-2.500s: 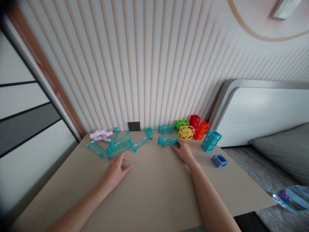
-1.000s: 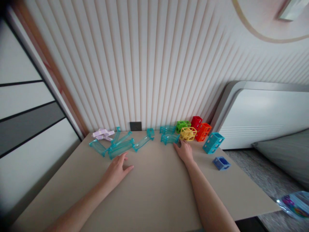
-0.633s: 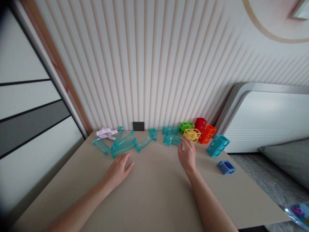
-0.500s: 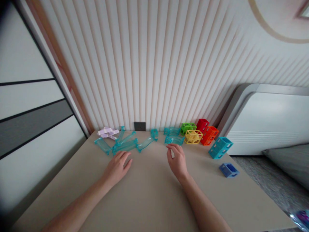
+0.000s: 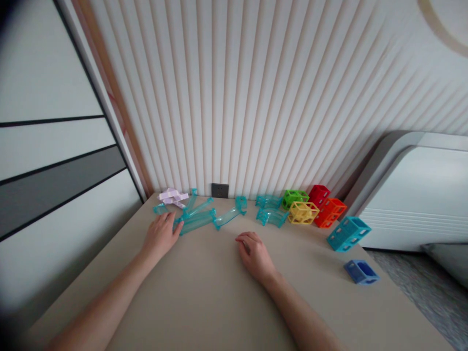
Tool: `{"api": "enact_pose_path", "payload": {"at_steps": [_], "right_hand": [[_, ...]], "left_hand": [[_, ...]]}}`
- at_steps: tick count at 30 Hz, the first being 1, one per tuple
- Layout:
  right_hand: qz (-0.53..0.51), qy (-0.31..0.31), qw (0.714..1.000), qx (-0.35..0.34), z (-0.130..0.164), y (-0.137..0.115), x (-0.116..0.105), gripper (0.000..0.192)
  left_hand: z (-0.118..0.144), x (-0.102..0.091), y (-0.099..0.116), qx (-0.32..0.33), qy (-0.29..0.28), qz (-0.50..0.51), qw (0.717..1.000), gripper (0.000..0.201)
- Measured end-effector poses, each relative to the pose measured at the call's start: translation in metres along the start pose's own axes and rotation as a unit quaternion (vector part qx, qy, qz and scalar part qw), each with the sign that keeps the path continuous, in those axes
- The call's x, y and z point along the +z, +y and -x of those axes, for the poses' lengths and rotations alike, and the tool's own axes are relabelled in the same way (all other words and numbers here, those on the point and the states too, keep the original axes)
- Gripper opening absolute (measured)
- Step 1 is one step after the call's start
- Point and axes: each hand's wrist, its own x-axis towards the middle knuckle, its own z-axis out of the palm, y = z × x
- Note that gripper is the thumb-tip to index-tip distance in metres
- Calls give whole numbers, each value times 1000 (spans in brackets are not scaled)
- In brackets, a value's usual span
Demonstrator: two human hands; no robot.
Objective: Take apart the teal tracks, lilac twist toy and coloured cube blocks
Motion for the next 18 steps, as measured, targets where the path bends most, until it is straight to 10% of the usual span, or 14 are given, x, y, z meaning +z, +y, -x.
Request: {"api": "enact_pose_path", "payload": {"at_steps": [18], "right_hand": [[-6,-11,1000,21,-1,0,-2,24]], "left_hand": [[0,3,-3,6,-67,-11,998,24]]}}
